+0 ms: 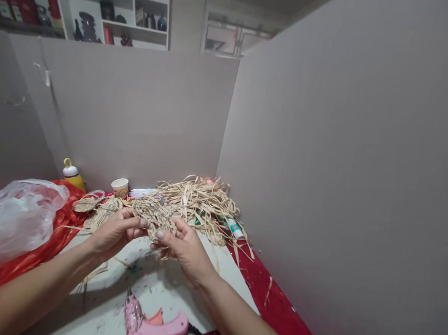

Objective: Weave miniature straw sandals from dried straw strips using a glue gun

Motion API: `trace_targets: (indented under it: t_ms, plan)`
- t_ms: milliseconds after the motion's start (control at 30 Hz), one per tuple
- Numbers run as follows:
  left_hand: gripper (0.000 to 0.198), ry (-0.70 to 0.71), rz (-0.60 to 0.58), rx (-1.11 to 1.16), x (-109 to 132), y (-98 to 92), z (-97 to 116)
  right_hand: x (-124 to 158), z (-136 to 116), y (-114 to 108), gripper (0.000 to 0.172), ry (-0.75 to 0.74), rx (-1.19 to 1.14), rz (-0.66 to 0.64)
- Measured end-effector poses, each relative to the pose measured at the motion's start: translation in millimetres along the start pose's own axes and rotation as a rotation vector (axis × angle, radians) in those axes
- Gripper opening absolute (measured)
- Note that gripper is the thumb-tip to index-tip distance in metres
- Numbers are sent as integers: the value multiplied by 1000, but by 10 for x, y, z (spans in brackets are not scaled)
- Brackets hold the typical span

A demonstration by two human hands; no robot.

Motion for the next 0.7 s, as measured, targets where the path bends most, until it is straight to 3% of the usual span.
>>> trace_targets:
  t_ms: [167, 400, 700]
  plan:
    - [21, -48, -44, -30, 32, 58, -27, -29, 41, -102, 35, -22, -96, 8]
    - [41, -5, 162, 1, -3, -202, 91, -24, 27, -252, 32, -63, -138, 45]
    - [25, 72, 221, -78, 0, -330, 96, 49, 90, -111, 26, -60, -34, -23]
Point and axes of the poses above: each hand's wrist, its own x-axis away from the middle knuckle, its own y-axis out of the palm, z = x × y, the point moved 10 cm from there along -x, towards the middle knuckle, and after that the axes turned 4 degrees about z, right-handed, at the moved point
